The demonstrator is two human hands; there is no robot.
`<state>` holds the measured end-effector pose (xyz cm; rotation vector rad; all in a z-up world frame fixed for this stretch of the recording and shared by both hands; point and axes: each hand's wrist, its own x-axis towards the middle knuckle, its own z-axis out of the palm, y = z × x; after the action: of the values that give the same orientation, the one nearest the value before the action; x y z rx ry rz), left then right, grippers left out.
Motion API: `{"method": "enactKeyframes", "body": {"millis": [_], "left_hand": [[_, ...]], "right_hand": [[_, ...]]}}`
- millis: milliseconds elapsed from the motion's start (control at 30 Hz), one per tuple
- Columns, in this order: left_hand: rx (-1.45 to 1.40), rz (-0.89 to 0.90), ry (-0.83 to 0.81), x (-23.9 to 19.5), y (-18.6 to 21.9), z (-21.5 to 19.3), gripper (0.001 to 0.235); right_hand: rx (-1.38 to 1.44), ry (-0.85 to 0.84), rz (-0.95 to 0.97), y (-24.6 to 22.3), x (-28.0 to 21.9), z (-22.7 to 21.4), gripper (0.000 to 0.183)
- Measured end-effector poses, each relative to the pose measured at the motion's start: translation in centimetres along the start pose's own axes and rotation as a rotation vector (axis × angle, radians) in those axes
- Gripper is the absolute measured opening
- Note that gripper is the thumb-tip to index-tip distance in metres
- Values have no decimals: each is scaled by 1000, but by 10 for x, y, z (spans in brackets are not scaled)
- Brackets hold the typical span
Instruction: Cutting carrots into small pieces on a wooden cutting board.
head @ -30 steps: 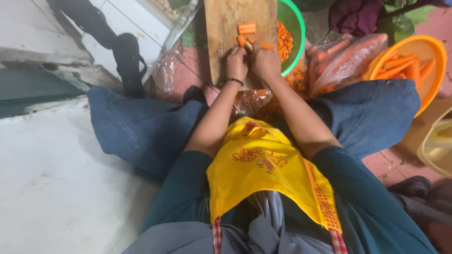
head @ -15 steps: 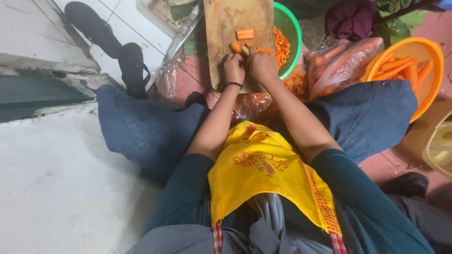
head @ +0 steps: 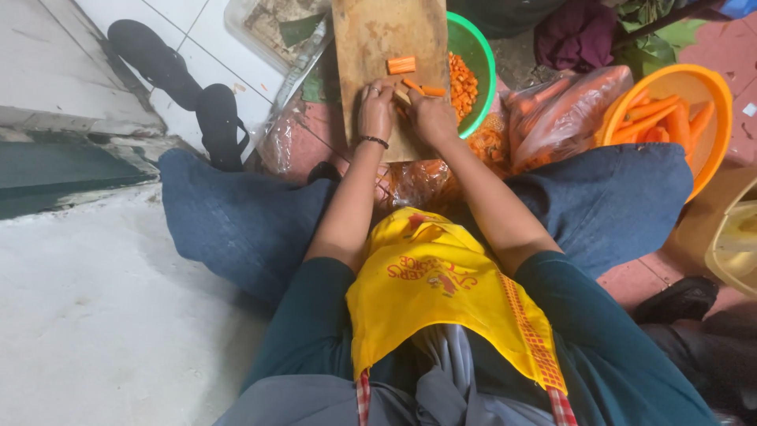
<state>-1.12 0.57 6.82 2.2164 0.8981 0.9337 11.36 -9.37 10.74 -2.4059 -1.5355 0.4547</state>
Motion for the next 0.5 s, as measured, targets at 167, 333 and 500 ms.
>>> {"method": "enactKeyframes", "body": {"millis": [167, 333, 500], "left_hand": [[13, -22, -121, 1, -29, 19, 16], [-39, -75, -167, 13, -22, 2, 19], [-9, -58, -187, 20, -27, -4, 19]], "right_hand": [[91, 85, 38, 9, -5, -30, 37], [109, 128, 178, 51, -5, -45, 35], [309, 68, 126, 62, -7, -15, 38]]}}
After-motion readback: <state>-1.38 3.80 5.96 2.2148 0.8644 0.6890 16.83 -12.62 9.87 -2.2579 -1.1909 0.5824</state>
